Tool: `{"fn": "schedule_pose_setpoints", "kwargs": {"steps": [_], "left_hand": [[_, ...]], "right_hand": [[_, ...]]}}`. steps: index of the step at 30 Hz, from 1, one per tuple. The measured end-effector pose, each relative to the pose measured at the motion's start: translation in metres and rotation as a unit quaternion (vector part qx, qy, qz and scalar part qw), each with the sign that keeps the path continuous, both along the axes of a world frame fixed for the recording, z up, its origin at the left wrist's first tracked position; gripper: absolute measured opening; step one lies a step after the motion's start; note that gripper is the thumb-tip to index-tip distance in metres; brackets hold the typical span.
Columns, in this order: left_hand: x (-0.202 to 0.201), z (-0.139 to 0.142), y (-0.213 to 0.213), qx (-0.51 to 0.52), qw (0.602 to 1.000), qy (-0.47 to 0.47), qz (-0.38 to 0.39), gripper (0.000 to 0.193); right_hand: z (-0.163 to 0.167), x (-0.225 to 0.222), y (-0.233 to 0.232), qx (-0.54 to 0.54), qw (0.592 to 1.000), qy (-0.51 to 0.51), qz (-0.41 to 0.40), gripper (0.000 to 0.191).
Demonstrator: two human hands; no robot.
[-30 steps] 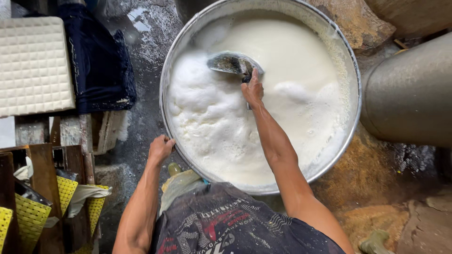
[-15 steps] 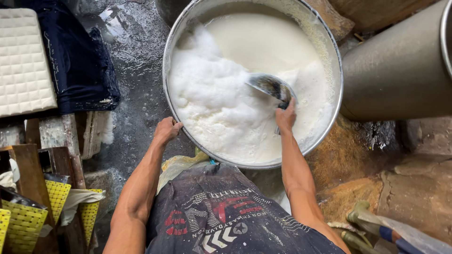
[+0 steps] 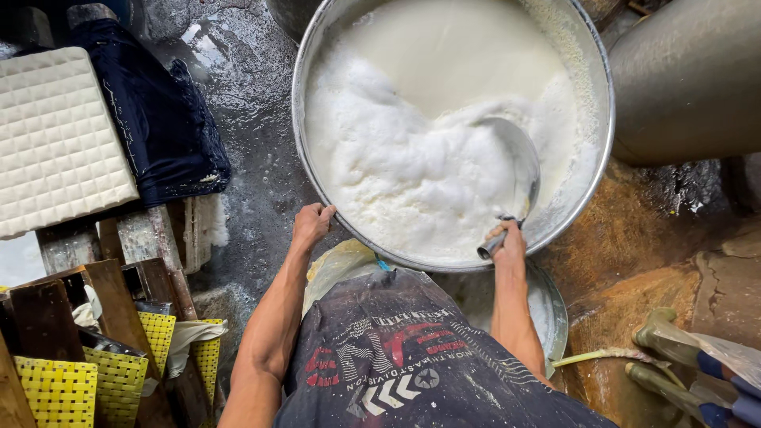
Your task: The person repeatedly scoops a white foamy substance from a large metal tub into a blue bucket using a metal scoop. The person then returns to the tub to continue scooping. The process is repeated multiple times throughout the clip.
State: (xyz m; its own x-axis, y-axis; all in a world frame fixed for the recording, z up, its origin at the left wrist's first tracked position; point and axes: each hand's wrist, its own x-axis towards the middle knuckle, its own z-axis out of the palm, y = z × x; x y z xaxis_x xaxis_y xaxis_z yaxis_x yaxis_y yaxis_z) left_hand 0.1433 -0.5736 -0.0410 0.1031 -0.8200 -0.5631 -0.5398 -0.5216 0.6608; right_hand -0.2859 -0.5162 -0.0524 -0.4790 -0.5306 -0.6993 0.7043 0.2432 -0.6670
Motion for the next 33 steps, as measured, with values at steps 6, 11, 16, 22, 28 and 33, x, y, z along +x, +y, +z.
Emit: {"fn": "schedule_pose_setpoints", "kwargs": {"steps": [6,11,16,22,28,33], "left_hand": [[-0.004,-0.001,0.000,0.003,1.000,-0.007,0.002,0.042],[-0.014,-0.004,0.005,0.037,0.998,-0.020,0.051,0.041],[-0.021,-0.011,0.004,0.071,0.992,-0.038,0.094,0.043],[-0.024,-0.022,0.008,0.069,0.989,-0.055,0.121,0.042],[-0.025,-0.025,0.011,0.074,0.985,-0.068,0.143,0.040],[-0.025,-0.022,0.010,0.068,0.988,-0.075,0.119,0.040]], "right_hand": [[-0.010,0.033,-0.071,-0.084,0.991,-0.100,0.039,0.015],[-0.003,0.047,-0.152,-0.039,0.990,-0.102,0.093,0.014],[0.006,0.059,-0.237,-0.019,0.988,-0.123,0.091,0.009],[0.027,0.088,-0.307,-0.076,0.955,0.092,0.270,0.027],[0.037,0.120,-0.321,-0.046,0.767,0.439,0.466,0.064],[0.021,0.111,-0.285,-0.030,0.628,0.543,0.556,0.095]]}}
